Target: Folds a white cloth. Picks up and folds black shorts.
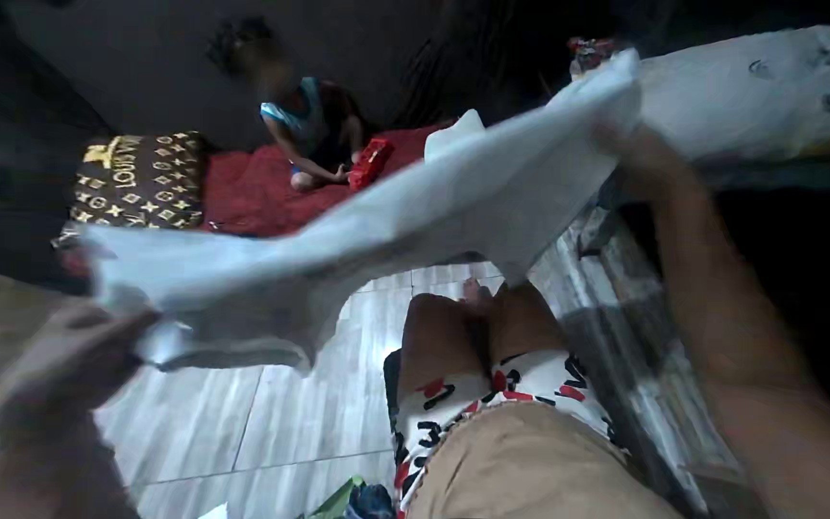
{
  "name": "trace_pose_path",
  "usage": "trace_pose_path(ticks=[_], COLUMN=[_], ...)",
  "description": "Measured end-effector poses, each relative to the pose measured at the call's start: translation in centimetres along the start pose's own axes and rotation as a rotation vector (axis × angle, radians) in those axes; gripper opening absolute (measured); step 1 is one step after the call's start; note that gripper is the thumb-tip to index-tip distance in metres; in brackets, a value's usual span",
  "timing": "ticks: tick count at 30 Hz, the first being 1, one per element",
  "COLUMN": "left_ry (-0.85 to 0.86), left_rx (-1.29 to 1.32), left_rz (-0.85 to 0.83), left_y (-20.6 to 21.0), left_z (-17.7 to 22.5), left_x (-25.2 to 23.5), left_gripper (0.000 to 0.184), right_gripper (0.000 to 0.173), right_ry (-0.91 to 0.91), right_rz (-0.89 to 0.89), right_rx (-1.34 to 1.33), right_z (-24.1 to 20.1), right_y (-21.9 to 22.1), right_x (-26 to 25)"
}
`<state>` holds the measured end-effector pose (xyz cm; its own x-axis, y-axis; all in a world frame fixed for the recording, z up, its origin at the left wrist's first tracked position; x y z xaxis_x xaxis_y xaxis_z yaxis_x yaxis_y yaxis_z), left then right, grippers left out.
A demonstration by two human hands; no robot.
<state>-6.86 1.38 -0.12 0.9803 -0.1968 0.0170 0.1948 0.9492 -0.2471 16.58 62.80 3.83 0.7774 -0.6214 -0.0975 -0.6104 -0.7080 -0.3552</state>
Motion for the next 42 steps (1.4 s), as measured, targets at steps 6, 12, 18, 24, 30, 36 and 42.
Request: trace_pose_path(ticks=[6,12,18,24,30,36,42], left_ry=[-0.019,-0.171,-0.21,0.05,0.105,-0.12,-0.252], left_rx=[0.208,0.128,-0.026,-0.117,-0.174,-0.108,-0.112], left_rz=[-0.056,-0.096,0.131,0.136,0.044,-0.195,-0.173], left_y=[-0.7,2.1,2.3,3.8,4.8,5.8,5.6], left_z=[-3.2,-4.7,-3.7,2.8,1.6,-11.3,-19.0], left_x=[-1.4,-0.7,-3.8,-8.2,-4.2,5.4,11.7], left_gripper=[0.013,0.013,0.027,0.043,0.032,0.011,0.013], right_gripper=[0.026,0.031,0.045,0.04,0.069,0.06,0.054], right_ry=[0.182,0.319,0.498,0.338,0.425,0.491,0.699], right_rz=[-0.143,-0.269,-0.037,0.046,0.094,0.067,0.086], right_rx=[-0.082,-0.005,-0.21,-0.336,0.284,0.586,0.57], right_z=[5.1,10.8,15.7,12.0,15.6,19.5,28.2], right_y=[0.7,5.1,4.9,2.7,-0.5,0.5,-1.1], right_x=[-0.3,0.5,-2.7,-4.4,0.1,7.8,15.3])
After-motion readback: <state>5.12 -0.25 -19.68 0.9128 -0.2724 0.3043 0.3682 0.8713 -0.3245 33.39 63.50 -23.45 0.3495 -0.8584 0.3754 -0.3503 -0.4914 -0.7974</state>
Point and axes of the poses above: each hand's wrist, its own x-axis away from the middle knuckle, its own y-axis out of the palm, z = x × y, the point moved 7 cm from there along -x, towards the middle knuckle, and after that the axes turned 10 degrees about x, right-handed, at the moved point
